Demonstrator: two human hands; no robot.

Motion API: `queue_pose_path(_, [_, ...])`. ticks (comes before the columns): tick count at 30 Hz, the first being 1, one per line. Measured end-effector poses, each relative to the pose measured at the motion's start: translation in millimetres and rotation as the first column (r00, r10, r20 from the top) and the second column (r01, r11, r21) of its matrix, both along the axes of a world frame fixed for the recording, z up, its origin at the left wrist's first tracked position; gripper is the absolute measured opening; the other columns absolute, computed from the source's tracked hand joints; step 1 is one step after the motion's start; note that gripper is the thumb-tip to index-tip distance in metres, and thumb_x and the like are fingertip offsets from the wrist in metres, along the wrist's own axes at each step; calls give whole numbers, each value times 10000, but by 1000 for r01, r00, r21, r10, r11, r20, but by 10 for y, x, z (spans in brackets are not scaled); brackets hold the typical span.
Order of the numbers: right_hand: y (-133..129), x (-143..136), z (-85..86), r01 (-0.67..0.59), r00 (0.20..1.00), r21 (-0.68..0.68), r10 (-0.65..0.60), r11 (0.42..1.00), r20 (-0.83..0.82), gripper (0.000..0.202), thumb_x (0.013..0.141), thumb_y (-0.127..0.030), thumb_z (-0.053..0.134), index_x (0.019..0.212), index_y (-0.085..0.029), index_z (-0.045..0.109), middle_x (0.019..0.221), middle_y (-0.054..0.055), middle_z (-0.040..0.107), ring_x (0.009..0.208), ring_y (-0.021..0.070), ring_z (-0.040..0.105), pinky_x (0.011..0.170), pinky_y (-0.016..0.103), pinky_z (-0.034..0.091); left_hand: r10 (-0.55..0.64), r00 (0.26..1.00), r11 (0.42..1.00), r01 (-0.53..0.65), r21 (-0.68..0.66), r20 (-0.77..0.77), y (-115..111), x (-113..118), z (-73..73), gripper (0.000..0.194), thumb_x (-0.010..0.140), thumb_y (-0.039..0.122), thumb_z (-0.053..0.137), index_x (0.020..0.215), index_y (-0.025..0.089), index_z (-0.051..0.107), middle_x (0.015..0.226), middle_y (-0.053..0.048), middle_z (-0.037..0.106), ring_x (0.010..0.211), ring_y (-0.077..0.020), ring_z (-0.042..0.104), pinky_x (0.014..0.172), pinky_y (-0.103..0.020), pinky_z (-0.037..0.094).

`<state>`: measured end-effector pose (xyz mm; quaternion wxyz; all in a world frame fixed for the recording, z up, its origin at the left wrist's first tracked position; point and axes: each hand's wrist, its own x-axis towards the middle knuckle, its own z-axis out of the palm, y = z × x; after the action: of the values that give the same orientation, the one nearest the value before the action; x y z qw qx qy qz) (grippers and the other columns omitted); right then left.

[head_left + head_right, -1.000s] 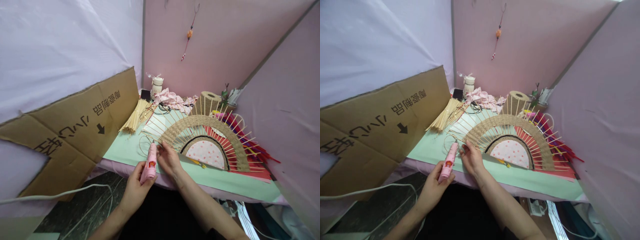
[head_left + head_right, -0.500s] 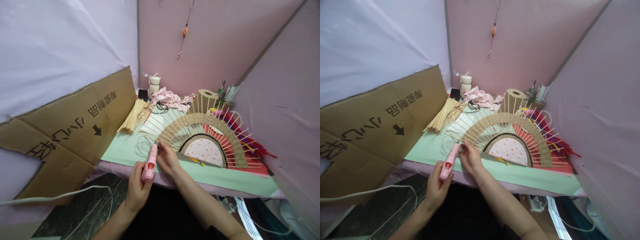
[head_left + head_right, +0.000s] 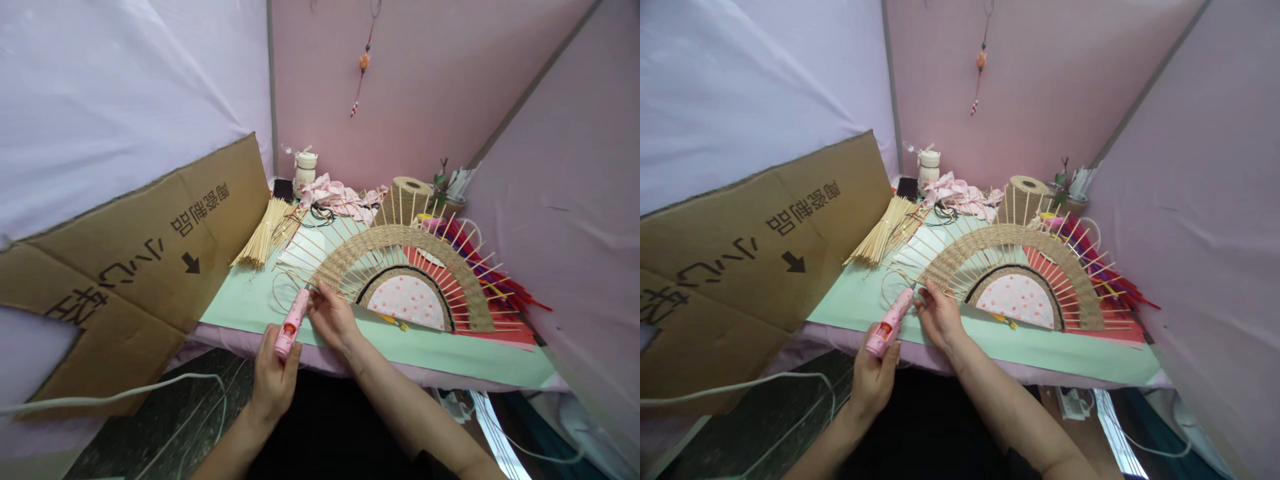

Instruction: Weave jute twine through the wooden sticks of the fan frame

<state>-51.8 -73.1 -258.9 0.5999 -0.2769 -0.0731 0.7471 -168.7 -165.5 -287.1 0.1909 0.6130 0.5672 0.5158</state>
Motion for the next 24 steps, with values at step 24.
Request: queue_pose_path(24, [2, -4, -12, -5, 1000, 10, 5, 1000, 4, 193, 671, -164, 782, 786, -209, 633, 740, -51, 672, 673, 96, 600, 580, 213, 455, 16, 1000, 1000, -16, -20, -19, 14, 13, -31, 230, 894, 387, 502, 938, 170, 564, 861, -63, 592, 838, -201, 582, 741, -320, 497])
